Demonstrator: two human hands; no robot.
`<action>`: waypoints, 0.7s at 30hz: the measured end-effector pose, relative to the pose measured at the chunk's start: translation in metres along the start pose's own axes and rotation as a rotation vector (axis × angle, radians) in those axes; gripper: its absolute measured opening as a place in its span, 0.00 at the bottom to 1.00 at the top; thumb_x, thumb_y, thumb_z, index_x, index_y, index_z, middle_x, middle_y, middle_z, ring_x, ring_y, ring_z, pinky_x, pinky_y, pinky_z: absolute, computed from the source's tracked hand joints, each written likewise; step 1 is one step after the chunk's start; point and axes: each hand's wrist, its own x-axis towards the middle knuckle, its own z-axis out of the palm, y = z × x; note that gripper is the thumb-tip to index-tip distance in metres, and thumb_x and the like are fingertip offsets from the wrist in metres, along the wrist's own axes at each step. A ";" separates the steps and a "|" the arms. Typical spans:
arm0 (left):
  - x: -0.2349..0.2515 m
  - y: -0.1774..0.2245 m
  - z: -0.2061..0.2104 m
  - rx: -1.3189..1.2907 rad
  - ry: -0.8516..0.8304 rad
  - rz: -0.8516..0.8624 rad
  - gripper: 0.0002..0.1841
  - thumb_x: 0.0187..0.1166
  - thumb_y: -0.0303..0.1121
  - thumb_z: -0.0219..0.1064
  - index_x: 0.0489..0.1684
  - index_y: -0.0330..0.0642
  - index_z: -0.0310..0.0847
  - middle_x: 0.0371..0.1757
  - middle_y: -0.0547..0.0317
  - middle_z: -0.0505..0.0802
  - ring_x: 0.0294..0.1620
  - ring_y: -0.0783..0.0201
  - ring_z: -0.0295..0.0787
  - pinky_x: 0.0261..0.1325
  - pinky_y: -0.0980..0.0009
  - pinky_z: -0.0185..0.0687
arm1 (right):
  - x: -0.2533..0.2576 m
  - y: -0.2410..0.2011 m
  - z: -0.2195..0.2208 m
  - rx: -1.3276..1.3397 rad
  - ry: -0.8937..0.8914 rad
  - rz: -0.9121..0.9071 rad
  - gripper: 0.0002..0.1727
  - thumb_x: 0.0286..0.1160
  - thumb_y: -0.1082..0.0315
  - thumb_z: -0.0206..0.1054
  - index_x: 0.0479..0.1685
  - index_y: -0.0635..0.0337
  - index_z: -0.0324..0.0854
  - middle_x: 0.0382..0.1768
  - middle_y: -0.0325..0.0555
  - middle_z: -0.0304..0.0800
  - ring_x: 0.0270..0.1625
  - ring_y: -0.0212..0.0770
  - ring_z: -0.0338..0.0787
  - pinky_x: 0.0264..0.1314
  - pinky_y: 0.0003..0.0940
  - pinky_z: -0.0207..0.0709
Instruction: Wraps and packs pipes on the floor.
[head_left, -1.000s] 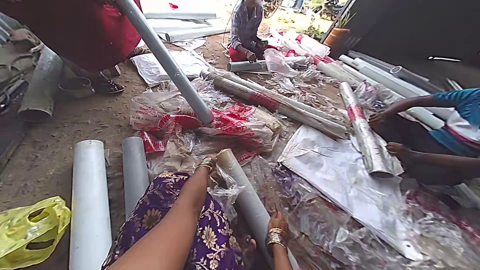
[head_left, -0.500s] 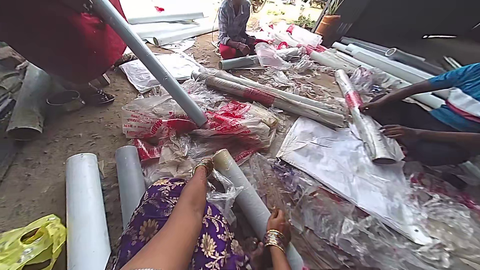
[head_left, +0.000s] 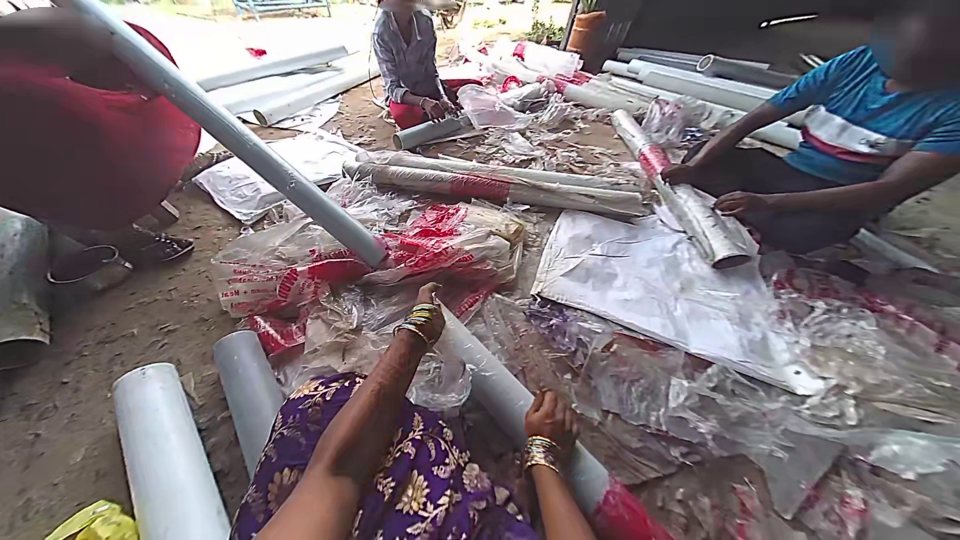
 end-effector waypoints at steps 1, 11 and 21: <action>-0.002 0.008 0.003 -0.129 0.008 0.003 0.18 0.93 0.27 0.48 0.75 0.32 0.70 0.67 0.41 0.82 0.64 0.58 0.81 0.68 0.62 0.76 | -0.005 0.002 0.003 0.000 0.106 -0.054 0.18 0.81 0.65 0.60 0.53 0.70 0.90 0.57 0.69 0.92 0.63 0.71 0.90 0.60 0.71 0.76; 0.035 0.003 -0.036 -0.186 -0.130 -0.213 0.15 0.91 0.35 0.55 0.65 0.33 0.75 0.47 0.52 0.84 0.39 0.66 0.78 0.45 0.69 0.77 | -0.018 -0.002 0.009 -0.025 0.089 -0.080 0.16 0.76 0.68 0.66 0.53 0.72 0.89 0.60 0.78 0.86 0.63 0.79 0.85 0.58 0.74 0.72; 0.025 0.001 -0.069 0.806 -0.174 -0.190 0.33 0.90 0.54 0.57 0.75 0.29 0.76 0.78 0.32 0.81 0.83 0.42 0.75 0.85 0.42 0.64 | -0.013 -0.004 -0.007 -0.127 -0.121 -0.073 0.20 0.81 0.62 0.63 0.60 0.70 0.86 0.66 0.74 0.84 0.70 0.73 0.82 0.66 0.68 0.72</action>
